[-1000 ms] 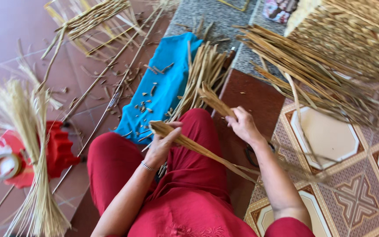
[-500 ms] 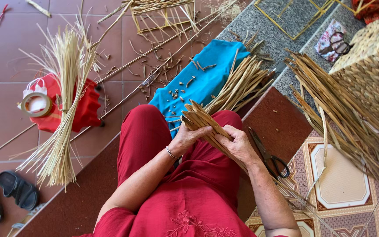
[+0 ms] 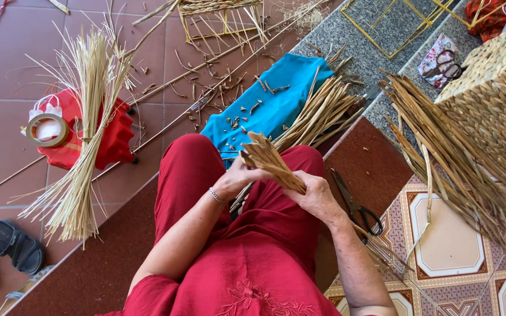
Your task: The person sits on the floor and uses shears to trim the ends of dried plant stems. They repeatedly pick up bundles of stems, cut the tips, and place the trimmed pieces aside on a blue cloth.
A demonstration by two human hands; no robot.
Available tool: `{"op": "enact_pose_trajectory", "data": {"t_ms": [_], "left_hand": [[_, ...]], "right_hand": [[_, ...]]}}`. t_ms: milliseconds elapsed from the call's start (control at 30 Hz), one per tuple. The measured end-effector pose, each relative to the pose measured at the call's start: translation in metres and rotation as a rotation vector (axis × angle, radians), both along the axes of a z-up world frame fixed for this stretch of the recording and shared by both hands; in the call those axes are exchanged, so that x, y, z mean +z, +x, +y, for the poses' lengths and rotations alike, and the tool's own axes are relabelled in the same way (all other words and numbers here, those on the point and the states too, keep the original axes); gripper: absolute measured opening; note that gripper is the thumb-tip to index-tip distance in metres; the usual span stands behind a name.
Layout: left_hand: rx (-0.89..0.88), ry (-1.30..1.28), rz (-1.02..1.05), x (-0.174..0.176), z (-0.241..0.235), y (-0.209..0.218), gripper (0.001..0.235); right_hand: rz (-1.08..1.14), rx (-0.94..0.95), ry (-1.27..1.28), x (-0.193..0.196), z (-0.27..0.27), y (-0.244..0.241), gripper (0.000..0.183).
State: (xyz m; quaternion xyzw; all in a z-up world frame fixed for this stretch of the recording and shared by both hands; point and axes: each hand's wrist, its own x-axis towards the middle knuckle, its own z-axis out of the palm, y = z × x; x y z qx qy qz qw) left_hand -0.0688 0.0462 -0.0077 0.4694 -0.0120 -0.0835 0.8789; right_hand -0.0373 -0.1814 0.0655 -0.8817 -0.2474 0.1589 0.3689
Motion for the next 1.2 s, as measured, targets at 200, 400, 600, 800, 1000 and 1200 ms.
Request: {"op": "enact_pose_trajectory", "data": {"t_ms": [200, 400, 600, 800, 1000, 1200], "left_hand": [[0.141, -0.275, -0.032, 0.005, 0.029, 0.005, 0.061], [0.297, 0.332, -0.119, -0.012, 0.015, 0.001, 0.041], [0.274, 0.287, -0.161, -0.002, 0.018, -0.004, 0.047], [0.290, 0.232, -0.126, 0.008, 0.029, -0.002, 0.053], [0.308, 0.823, -0.157, 0.030, 0.024, -0.002, 0.048], [0.158, 1.710, -0.822, 0.068, 0.008, -0.011, 0.060]], "right_hand": [[-0.195, -0.001, -0.131, -0.020, -0.001, 0.000, 0.028], [-0.261, 0.025, -0.146, -0.026, 0.014, -0.005, 0.028], [-0.225, 0.008, -0.233, -0.034, 0.012, -0.003, 0.021], [-0.389, 0.073, -0.205, -0.047, 0.017, -0.005, 0.022], [-0.476, 0.068, -0.188, -0.059, 0.016, -0.004, 0.026], [-0.580, 0.090, -0.137, -0.064, 0.021, -0.004, 0.023]]}}
